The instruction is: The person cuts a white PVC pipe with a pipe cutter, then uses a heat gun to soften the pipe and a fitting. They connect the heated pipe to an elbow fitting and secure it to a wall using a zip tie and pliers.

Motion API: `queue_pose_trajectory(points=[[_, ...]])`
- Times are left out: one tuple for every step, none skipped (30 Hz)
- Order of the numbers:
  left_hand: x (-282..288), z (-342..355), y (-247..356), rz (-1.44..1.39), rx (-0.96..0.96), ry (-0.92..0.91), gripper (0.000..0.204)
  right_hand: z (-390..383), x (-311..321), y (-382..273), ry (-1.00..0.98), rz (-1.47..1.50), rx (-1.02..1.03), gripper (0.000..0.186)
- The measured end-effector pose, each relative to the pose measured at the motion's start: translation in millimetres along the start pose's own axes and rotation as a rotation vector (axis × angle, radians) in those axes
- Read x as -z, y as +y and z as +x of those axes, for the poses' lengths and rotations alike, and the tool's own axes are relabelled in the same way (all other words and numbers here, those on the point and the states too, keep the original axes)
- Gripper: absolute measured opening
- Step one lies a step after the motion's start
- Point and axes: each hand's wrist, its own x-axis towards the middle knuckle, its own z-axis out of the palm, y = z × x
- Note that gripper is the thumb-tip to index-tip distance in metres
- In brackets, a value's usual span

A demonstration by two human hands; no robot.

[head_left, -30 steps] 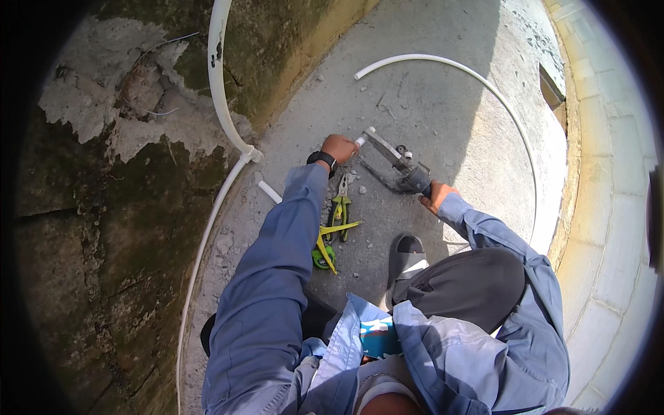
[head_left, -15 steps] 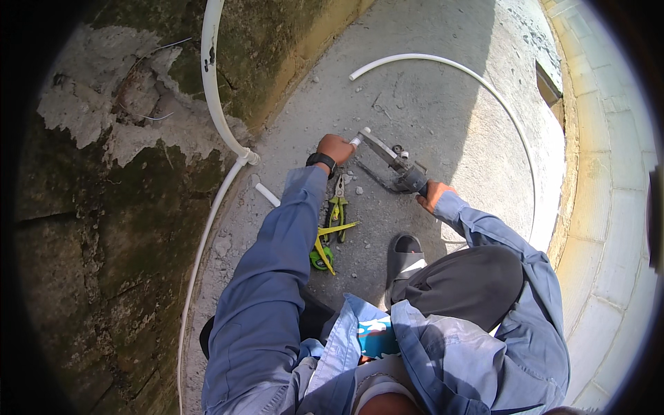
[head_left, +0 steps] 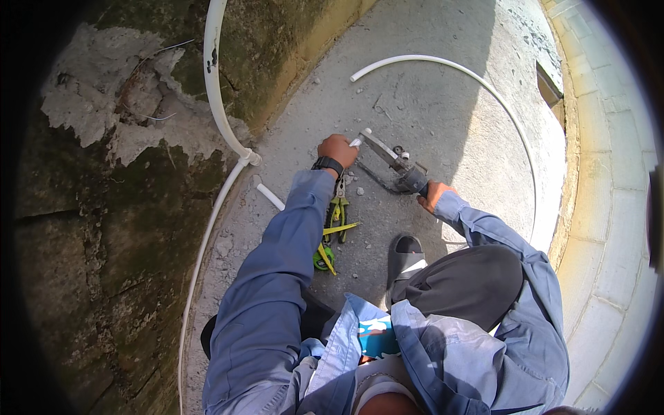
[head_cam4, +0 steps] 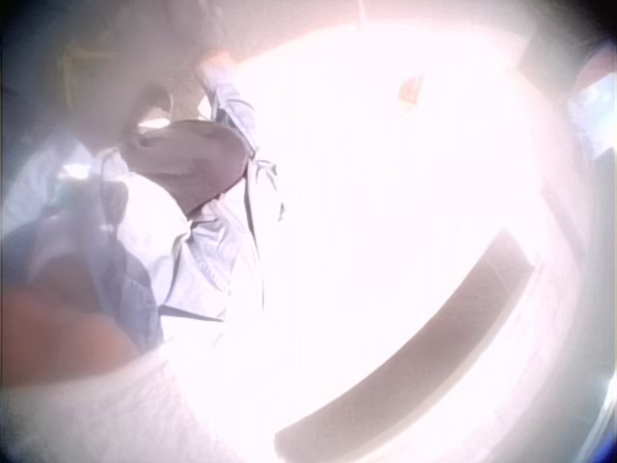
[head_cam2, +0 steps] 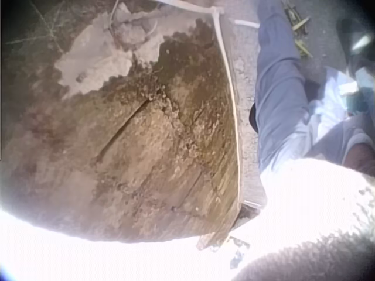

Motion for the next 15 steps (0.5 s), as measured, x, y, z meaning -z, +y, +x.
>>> queue_pose_trajectory(points=[[0.2,-1.4,0.1,0.0,0.002,0.009,0.03,0.1,0.5,-0.6,-0.002,0.0,-0.004,0.043],[0.4,-2.5,0.3,0.007,-0.003,0.009,0.029,0.2,0.5,-0.9,-0.002,-0.007,-0.003,0.043],[0.6,-3.5,0.5,0.014,-0.008,0.009,0.028,0.2,0.1,-0.9,-0.002,-0.015,-0.004,0.043],[1.0,-3.5,0.2,0.021,-0.013,0.01,0.028,0.6,0.0,-1.1,-0.002,-0.022,-0.003,0.043],[1.5,-3.2,-0.1,0.02,-0.009,0.006,0.028,1.3,-0.8,-0.6,0.004,-0.022,-0.002,0.043],[2.0,-2.8,-0.4,0.019,-0.006,0.003,0.028,2.3,-2.0,0.4,0.01,-0.022,-0.001,0.043],[1.9,-2.8,-0.2,0.018,-0.003,-0.003,0.029,2.3,-2.4,0.9,0.014,-0.022,-0.001,0.043],[1.8,-2.9,-0.1,0.018,-0.005,0.004,0.028,2.7,-2.6,1.3,0.009,-0.021,-0.001,0.043],[1.6,-3.0,0.1,0.019,-0.007,0.011,0.028,3.1,-2.7,1.5,0.004,-0.019,0.0,0.042],[1.6,-3.4,-0.2,0.019,-0.008,0.018,0.028,3.4,-2.7,1.2,-0.002,-0.018,0.001,0.042],[1.6,-3.6,-0.3,0.027,-0.008,0.03,0.029,3.3,-2.5,1.1,0.004,-0.011,0.011,0.042],[1.7,-3.8,-0.4,0.035,-0.008,0.043,0.03,3.0,-2.2,1.2,0.009,-0.004,0.022,0.042],[2.6,-4.7,1.7,0.043,-0.011,0.053,0.031,2.4,-2.1,2.0,0.015,0.004,0.029,0.042],[3.6,-5.7,3.5,0.032,-0.003,0.039,0.03,2.5,-2.6,2.6,0.015,-0.001,0.025,0.042],[4.7,-6.7,5.2,0.021,0.004,0.025,0.028,2.9,-3.4,3.3,0.015,-0.005,0.019,0.041]])
